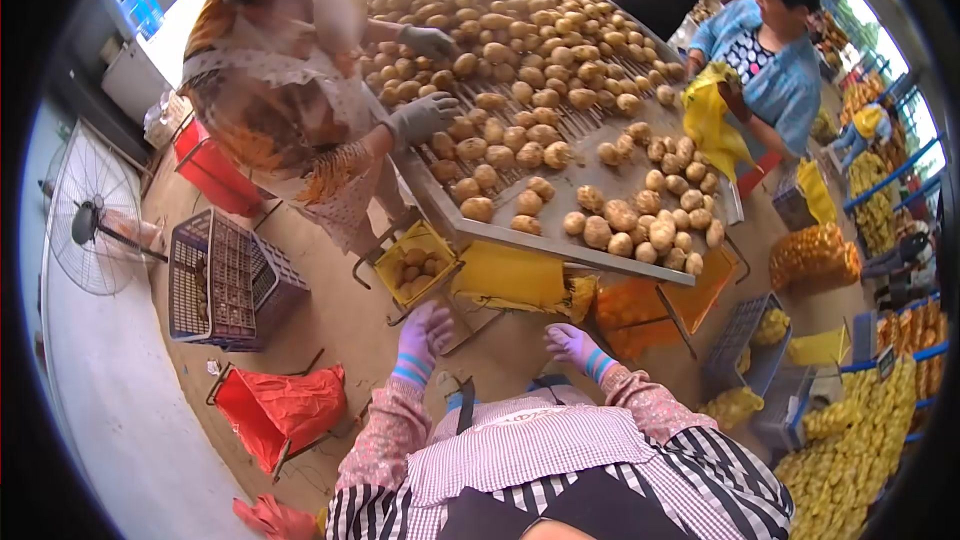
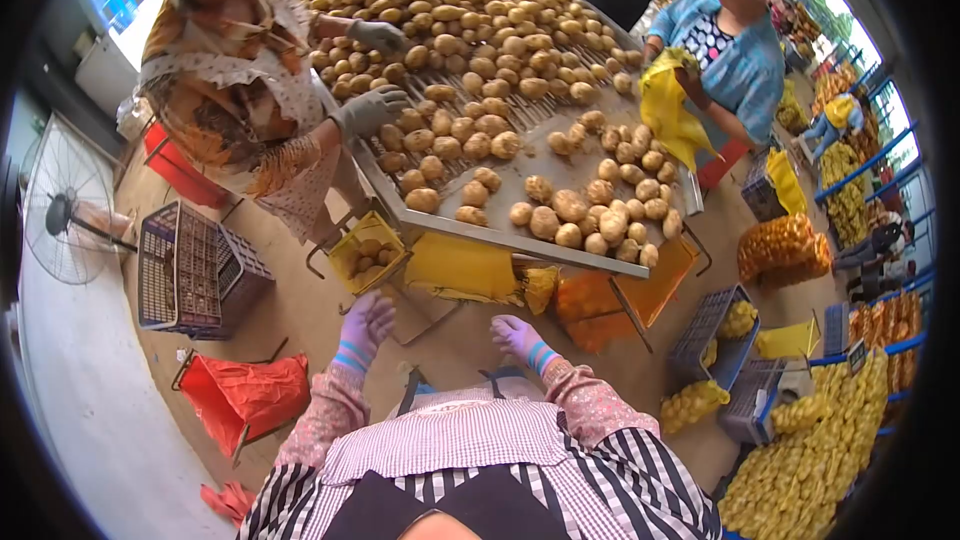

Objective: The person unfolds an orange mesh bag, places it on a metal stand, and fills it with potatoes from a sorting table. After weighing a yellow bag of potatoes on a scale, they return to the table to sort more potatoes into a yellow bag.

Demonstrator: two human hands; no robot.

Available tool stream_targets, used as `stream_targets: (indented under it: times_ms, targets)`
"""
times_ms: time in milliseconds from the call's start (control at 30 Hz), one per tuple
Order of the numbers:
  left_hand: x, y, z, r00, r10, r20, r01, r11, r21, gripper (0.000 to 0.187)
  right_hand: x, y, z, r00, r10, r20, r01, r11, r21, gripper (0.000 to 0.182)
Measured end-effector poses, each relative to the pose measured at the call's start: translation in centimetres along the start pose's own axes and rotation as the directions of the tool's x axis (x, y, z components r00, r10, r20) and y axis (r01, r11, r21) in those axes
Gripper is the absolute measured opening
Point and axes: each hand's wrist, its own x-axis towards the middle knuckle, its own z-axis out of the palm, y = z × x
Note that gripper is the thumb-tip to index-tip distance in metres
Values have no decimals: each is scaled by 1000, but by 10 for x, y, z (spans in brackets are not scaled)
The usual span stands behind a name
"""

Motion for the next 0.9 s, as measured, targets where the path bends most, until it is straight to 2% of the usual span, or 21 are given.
stream_targets:
  times_ms: [67,100,167,233,300,367,433,500,533,600,633,700,733,800,833,900]
  targets:
    - [15,9,63,990,130,63,-137,983,125,48,-28,15,-35,985,31,-172,11,970,241,41]
    - [26,10,85,975,194,112,-210,964,161,48,-39,22,-53,977,21,-211,35,965,258,41]
    - [42,18,130,926,354,128,-374,831,411,51,-51,40,-93,962,15,-271,64,957,282,41]
    - [81,23,145,827,528,194,-522,590,616,59,-70,38,-124,952,1,-307,89,956,278,40]
    - [116,41,156,613,725,316,-593,157,790,69,-83,34,-145,933,-8,-361,116,953,279,40]
    - [119,67,176,554,697,456,-505,-154,849,78,-96,30,-165,906,-127,-404,206,965,160,42]
    - [148,81,175,593,611,525,-404,-338,850,85,-107,20,-173,886,-161,-434,257,951,171,42]
    - [138,96,198,752,445,486,-283,-447,848,89,-112,-1,-171,831,-289,-474,383,917,111,40]
    - [137,101,209,805,371,463,-225,-531,817,98,-109,-8,-171,824,-280,-492,385,915,123,40]
    - [143,102,222,821,342,457,-200,-577,792,104,-100,-18,-169,689,-467,-554,571,821,19,42]
    - [145,104,226,832,339,439,-162,-609,776,110,-99,-33,-167,686,-456,-567,568,823,25,42]
    - [146,108,231,847,301,439,-192,-596,779,112,-97,-73,-163,532,-544,-649,340,839,-425,47]
    - [145,109,234,857,280,432,-212,-573,791,115,-86,-89,-166,525,-541,-658,335,841,-425,47]
    - [144,110,237,871,211,443,-275,-538,797,119,-63,-121,-172,271,-828,-490,98,531,-842,59]
    - [147,105,233,870,208,447,-280,-537,795,119,-50,-137,-170,268,-828,-493,93,531,-842,59]
    - [155,85,222,779,209,592,-503,-356,787,119,-28,-162,-164,473,-780,-409,-110,409,-906,66]
